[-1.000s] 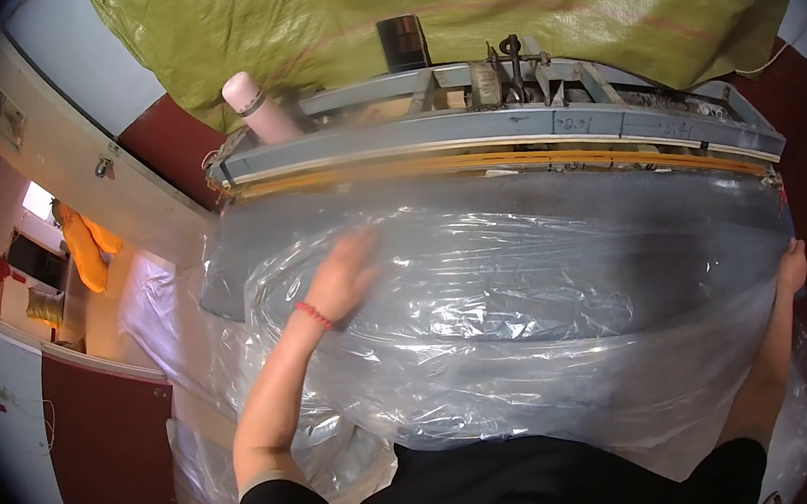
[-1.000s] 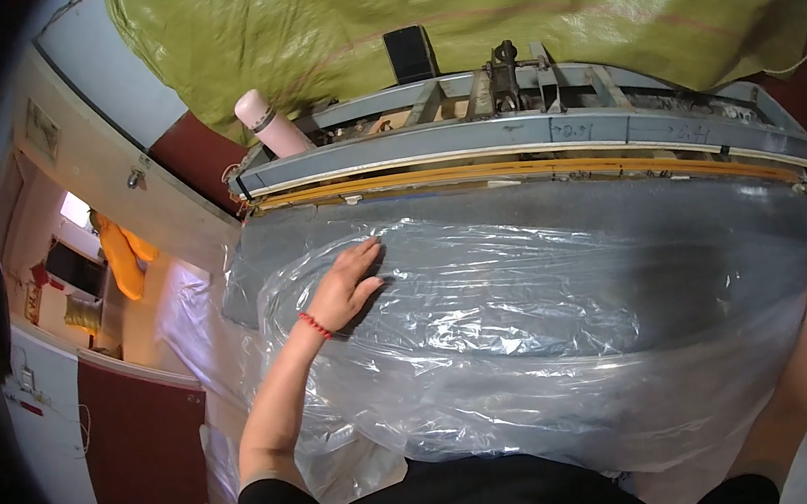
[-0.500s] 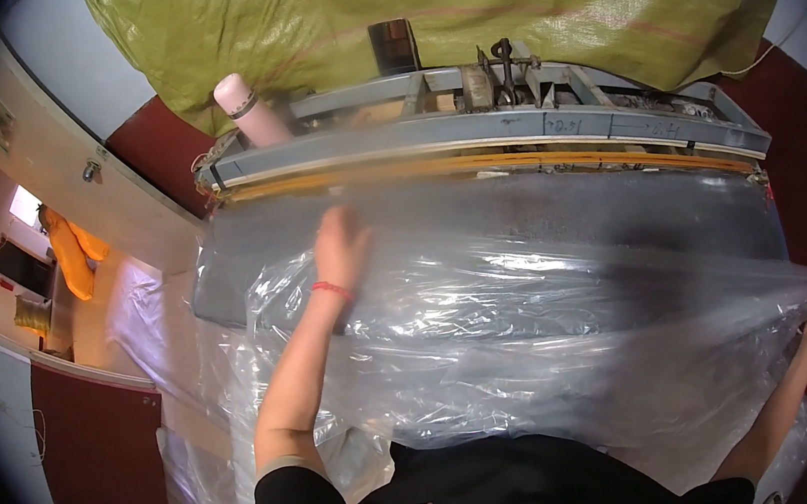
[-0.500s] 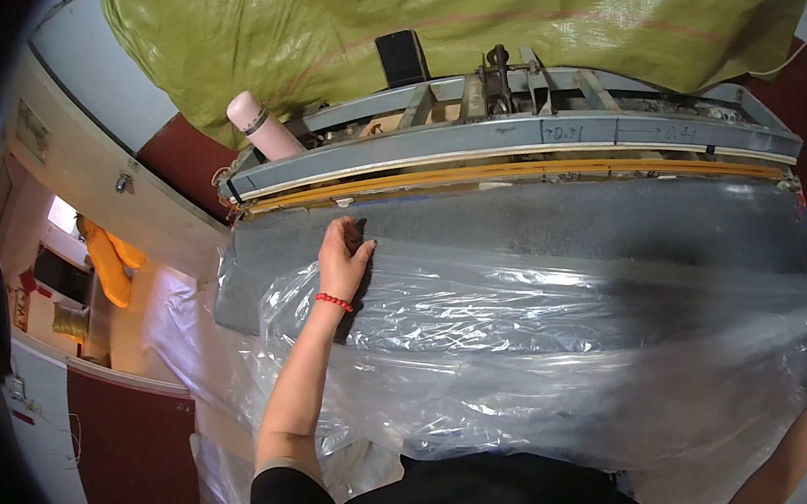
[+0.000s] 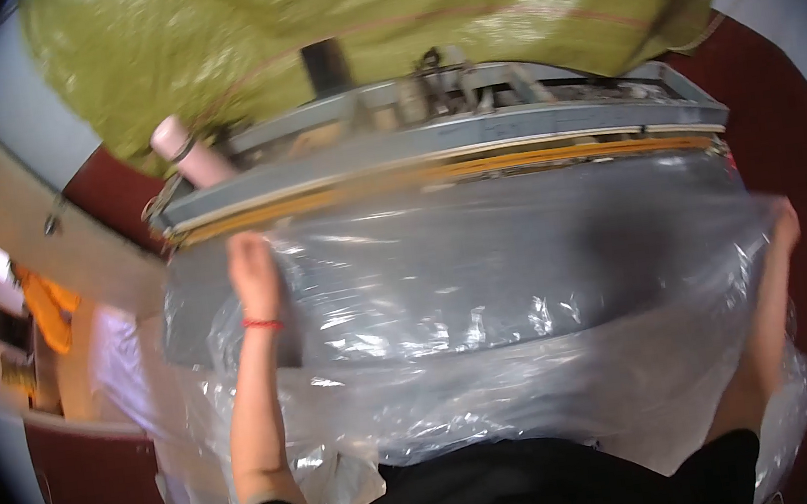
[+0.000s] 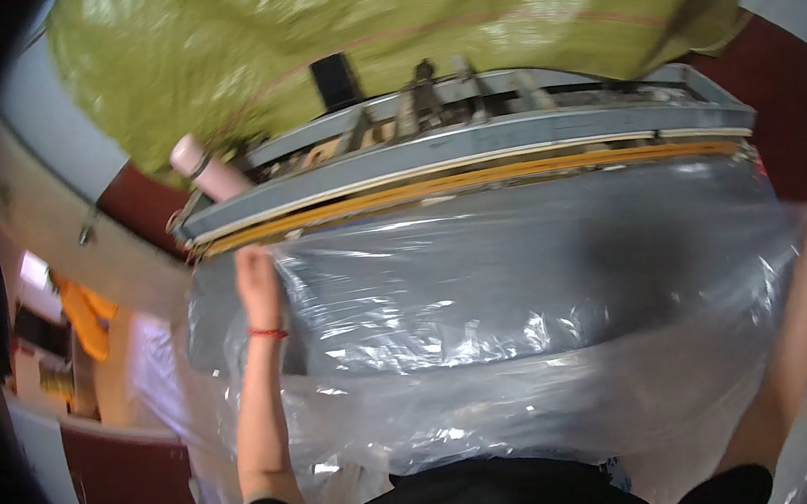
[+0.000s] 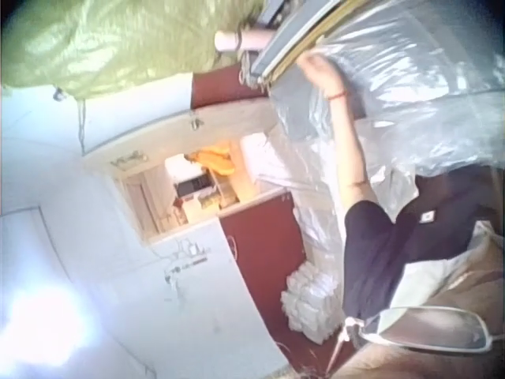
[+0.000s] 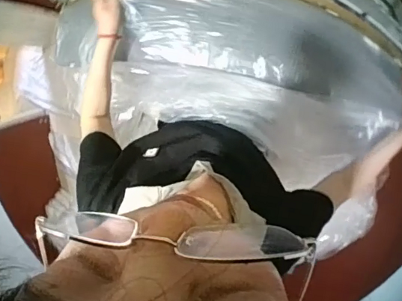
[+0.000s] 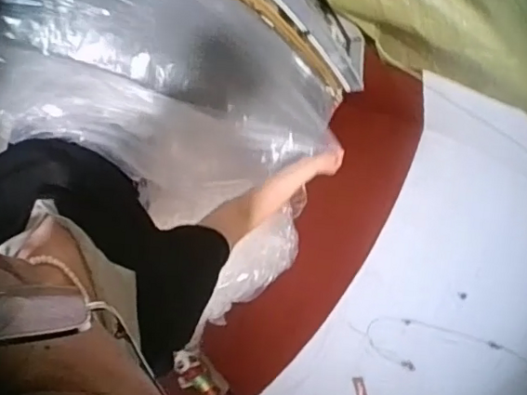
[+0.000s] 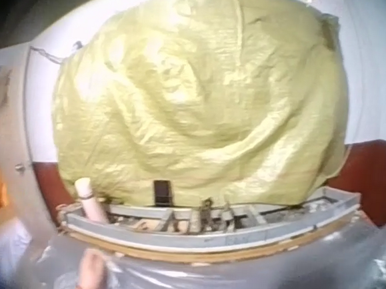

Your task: The person repeatedly pulls and aligns plastic film over a work surface, presses the sealing bar down to heat seal the sheets, and smooths out the plastic by hand.

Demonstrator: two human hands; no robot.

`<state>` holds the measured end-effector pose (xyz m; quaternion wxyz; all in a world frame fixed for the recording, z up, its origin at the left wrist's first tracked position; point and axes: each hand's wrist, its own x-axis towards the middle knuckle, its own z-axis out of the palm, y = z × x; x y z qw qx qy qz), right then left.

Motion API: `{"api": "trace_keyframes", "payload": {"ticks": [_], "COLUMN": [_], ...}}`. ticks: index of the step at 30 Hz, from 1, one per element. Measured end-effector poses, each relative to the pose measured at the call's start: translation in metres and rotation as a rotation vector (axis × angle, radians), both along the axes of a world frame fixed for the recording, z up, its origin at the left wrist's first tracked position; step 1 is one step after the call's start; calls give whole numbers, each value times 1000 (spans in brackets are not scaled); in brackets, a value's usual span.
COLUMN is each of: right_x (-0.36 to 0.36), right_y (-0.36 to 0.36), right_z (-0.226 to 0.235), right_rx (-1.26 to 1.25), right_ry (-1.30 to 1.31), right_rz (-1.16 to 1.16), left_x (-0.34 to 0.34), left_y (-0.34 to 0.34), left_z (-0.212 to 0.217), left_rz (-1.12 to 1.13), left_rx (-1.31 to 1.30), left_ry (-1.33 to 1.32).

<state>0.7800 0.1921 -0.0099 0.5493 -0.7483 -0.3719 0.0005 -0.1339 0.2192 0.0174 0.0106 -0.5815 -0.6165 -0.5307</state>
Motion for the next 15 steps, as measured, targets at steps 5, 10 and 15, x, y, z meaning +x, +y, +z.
{"api": "trace_keyframes", "payload": {"ticks": [5, 10, 15], "right_x": [-130, -153, -174], "right_y": [106, 161, 170], "right_z": [-21, -57, -48], "right_rx": [96, 328, 314], "right_ry": [-437, -107, 118], "right_rz": [-82, 180, 225], "left_x": [-74, -118, -133], "left_y": [41, 86, 98], "left_z": [-44, -81, -90], "left_rz": [142, 129, 55], "left_rx": [50, 21, 23], "left_ry": [-418, -461, -427]}}
